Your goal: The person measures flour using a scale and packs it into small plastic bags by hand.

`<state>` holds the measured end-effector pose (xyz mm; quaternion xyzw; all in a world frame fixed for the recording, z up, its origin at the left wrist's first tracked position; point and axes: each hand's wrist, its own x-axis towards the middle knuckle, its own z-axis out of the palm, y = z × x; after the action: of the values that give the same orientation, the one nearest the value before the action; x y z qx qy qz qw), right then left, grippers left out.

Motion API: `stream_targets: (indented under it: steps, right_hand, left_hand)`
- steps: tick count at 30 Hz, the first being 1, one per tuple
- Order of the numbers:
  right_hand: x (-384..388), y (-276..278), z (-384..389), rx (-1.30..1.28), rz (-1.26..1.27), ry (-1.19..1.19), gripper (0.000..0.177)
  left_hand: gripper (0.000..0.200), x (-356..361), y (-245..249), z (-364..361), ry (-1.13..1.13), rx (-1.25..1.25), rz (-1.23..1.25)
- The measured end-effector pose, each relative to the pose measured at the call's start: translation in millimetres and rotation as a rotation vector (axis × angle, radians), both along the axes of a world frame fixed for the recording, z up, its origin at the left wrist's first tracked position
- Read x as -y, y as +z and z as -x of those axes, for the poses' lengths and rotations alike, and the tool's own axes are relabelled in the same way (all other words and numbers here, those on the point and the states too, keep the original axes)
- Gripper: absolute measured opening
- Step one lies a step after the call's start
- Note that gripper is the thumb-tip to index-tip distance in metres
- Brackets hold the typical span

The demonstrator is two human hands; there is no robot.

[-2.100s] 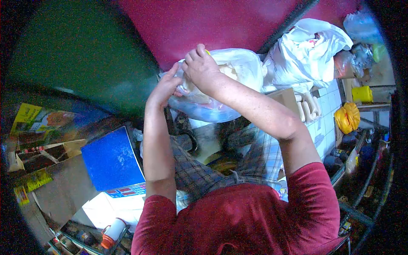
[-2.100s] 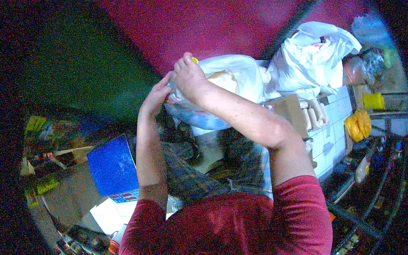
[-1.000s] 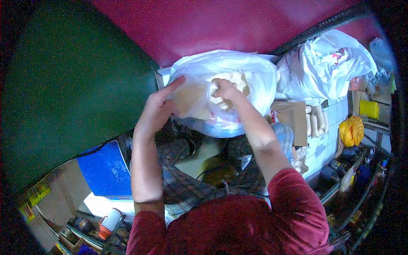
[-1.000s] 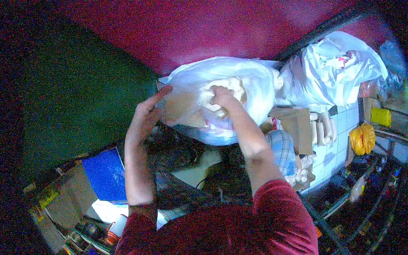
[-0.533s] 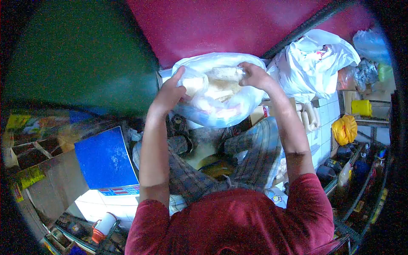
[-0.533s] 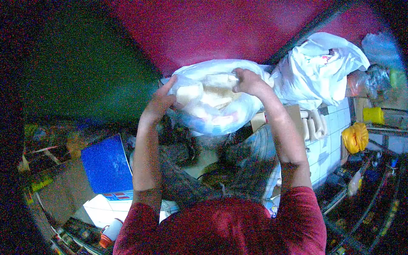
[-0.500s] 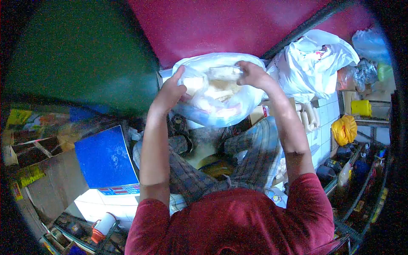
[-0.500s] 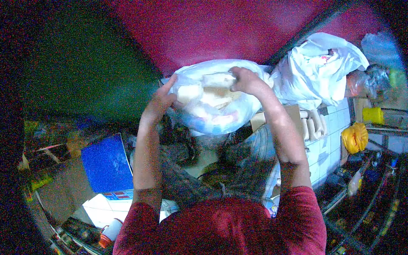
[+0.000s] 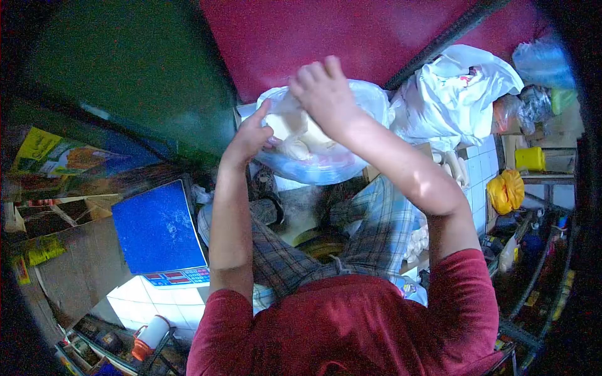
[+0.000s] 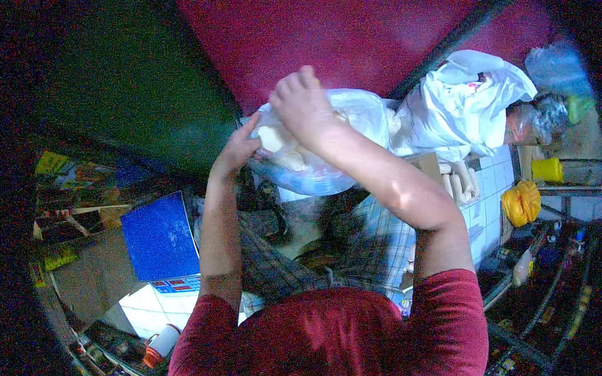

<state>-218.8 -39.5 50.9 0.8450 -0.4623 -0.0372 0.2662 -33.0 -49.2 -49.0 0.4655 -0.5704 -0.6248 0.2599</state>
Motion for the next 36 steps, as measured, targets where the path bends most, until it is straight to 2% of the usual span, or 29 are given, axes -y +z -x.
stream_targets:
  steps: [2, 3, 4, 6, 8, 9, 12, 14, 16, 18, 19, 20, 21, 23, 26, 28, 30, 31, 32, 36]
  right_hand:
    - [-2, -2, 34, 0.167, -0.075, -0.203, 0.031]
    - [-2, -10, 47, 0.161, -0.108, -0.301, 0.032]
    - [0, -29, 62, 0.15, -0.107, -0.389, 0.032]
    - [2, -68, 83, 0.035, -0.328, -0.602, 0.035]
    - [-5, -125, 97, 0.016, -0.349, -0.636, 0.038]
    - [-7, -129, 94, 0.006, -0.358, -0.654, 0.04]
    - [-15, -136, 76, 0.472, -0.48, -0.617, 0.038]
    - [-10, -157, 59, 0.989, -0.707, -0.669, 0.042]
    - [-9, -193, 36, 1.553, -0.82, -0.724, 0.041]
    - [-9, -203, 23, 1.848, -0.874, -0.715, 0.041]
    - [-10, -199, 18, 1.992, -0.9, -0.704, 0.041]
    - [-10, -194, 17, 2.175, -0.955, -0.717, 0.032]
    - [-8, -189, 16, 2.266, -0.952, -0.712, 0.03]
    - [-6, -178, 17, 2.438, -0.941, -0.702, 0.028]
    - [-5, -149, 11, 2.463, -0.961, -0.642, 0.024]
    - [-10, -120, 2, 2.44, -1.033, -0.451, 0.021]
    - [-17, -93, -4, 2.443, -1.01, -0.29, 0.018]
    - [-14, -94, 0, 2.432, -0.991, -0.299, 0.017]
    - [-6, -97, 7, 2.419, -0.972, -0.306, 0.017]
    - [-10, -81, 4, 2.267, -0.966, -0.309, 0.019]
  left_hand:
    - [0.07, 1, 4, 1, 0.0, 0.076, 0.006]
    - [0.07, 1, 5, 2, -0.002, 0.113, 0.011]
    - [0.07, 4, -6, 1, 0.006, 0.104, 0.121]
    - [0.072, 9, -36, -4, 0.019, 0.091, 0.342]
    - [0.071, 1, 2, 3, -0.006, 0.133, 0.119]
    - [0.071, -2, 15, 6, -0.017, 0.152, 0.009]
    - [0.071, -2, 4, 7, -0.005, 0.057, 0.001]
    - [0.069, -4, 9, 11, -0.025, 0.07, 0.018]
    - [0.068, -3, 11, 15, -0.025, 0.048, 0.043]
    - [0.069, -3, 3, 15, 0.0, -0.006, 0.067]
    - [0.068, -2, -9, 12, -0.015, 0.04, 0.162]
    - [0.068, 3, -26, 6, -0.028, 0.086, 0.258]
    - [0.067, 6, -26, 4, -0.04, 0.13, 0.354]
    - [0.069, 7, -27, 0, 0.043, 0.101, 0.215]
    - [0.069, 1, 3, -6, 0.137, 0.144, 0.151]
    - [0.068, -9, 35, -12, 0.216, 0.057, 0.09]
    - [0.068, -10, 32, -20, 0.237, 0.003, 0.095]
    - [0.067, -10, 29, -23, 0.248, -0.025, 0.098]
    - [0.067, -8, 20, -23, 0.252, -0.153, 0.075]
    - [0.066, -9, 14, -10, 0.258, -0.238, 0.098]
